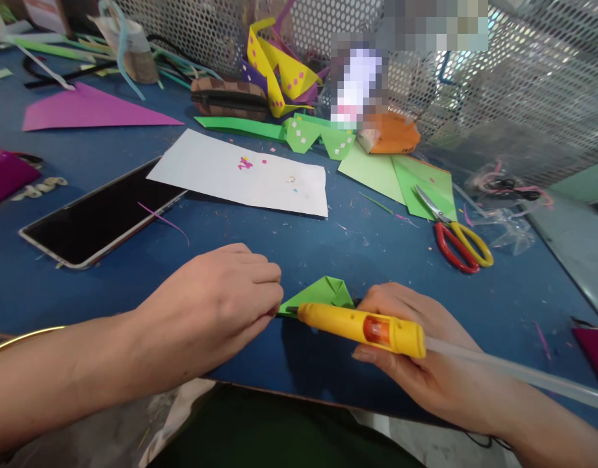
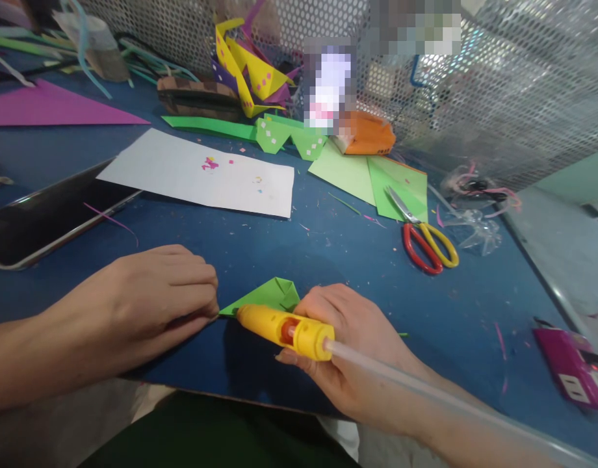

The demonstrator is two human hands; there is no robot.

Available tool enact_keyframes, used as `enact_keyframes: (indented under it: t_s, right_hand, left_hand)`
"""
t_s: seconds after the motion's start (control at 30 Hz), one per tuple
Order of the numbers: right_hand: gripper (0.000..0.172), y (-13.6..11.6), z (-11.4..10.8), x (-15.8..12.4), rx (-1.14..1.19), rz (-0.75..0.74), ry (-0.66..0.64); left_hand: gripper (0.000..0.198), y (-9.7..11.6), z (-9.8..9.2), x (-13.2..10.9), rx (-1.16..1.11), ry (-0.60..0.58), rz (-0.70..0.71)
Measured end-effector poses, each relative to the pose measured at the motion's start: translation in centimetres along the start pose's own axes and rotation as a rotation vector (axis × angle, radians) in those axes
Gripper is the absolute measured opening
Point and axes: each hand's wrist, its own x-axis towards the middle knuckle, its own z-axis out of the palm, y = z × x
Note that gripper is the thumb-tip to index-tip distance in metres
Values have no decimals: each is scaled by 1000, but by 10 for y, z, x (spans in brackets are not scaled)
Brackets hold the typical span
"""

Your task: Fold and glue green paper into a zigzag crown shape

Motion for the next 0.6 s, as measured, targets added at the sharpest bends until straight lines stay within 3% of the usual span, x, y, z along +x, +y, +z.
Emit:
enact_keyframes:
  t_s: [0.6]
  right_hand:
    - [22,2,3,-1,4,-19,33]
  left_hand:
    - [28,-1,0,0,7,2,1]
